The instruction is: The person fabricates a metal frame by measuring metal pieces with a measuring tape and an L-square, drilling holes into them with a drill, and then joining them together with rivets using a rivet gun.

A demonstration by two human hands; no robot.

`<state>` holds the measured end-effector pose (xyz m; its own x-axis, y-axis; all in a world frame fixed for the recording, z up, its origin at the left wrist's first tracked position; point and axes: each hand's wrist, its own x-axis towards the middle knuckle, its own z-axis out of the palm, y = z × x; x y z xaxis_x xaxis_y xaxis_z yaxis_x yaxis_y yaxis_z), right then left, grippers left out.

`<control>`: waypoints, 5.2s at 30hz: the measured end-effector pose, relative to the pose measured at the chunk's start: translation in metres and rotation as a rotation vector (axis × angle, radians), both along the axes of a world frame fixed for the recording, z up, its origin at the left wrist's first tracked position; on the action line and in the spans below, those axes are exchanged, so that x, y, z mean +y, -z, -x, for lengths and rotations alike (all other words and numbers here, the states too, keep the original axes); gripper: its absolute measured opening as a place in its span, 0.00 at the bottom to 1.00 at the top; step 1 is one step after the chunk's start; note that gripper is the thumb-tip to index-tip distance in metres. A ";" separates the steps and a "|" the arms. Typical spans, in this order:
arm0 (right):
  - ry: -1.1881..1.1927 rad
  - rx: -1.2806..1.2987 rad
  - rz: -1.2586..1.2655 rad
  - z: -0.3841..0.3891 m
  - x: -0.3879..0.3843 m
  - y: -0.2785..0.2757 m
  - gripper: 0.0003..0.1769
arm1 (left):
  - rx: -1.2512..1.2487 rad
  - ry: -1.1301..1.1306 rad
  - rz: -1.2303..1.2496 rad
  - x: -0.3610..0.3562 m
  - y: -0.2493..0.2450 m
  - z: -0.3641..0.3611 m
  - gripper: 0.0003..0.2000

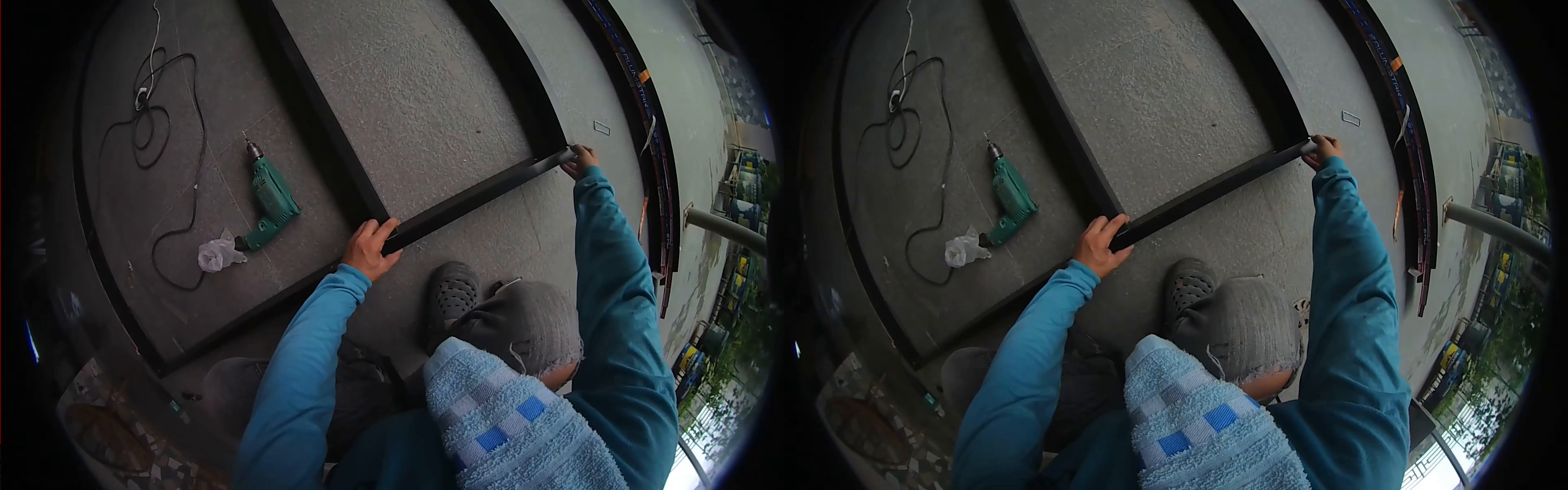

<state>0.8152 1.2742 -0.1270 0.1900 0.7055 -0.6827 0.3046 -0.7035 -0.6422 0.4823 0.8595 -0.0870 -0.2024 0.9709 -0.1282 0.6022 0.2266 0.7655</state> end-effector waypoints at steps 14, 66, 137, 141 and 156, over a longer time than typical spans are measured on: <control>-0.206 0.423 0.680 0.161 -0.242 -0.013 0.30 | -0.157 0.201 0.299 0.017 -0.029 0.034 0.24; 0.433 0.163 -0.353 0.032 0.020 0.018 0.36 | 0.352 0.640 -0.058 0.044 0.004 0.043 0.33; -1.328 -0.162 0.176 0.316 -0.247 -0.041 0.40 | -0.007 0.216 0.725 -0.020 -0.062 0.056 0.30; -1.341 -0.210 0.207 0.333 -0.232 -0.054 0.44 | 0.036 0.243 0.677 -0.005 -0.065 0.068 0.28; -1.453 -0.124 0.441 0.314 -0.203 -0.018 0.43 | -0.089 0.462 0.601 0.003 -0.029 0.059 0.34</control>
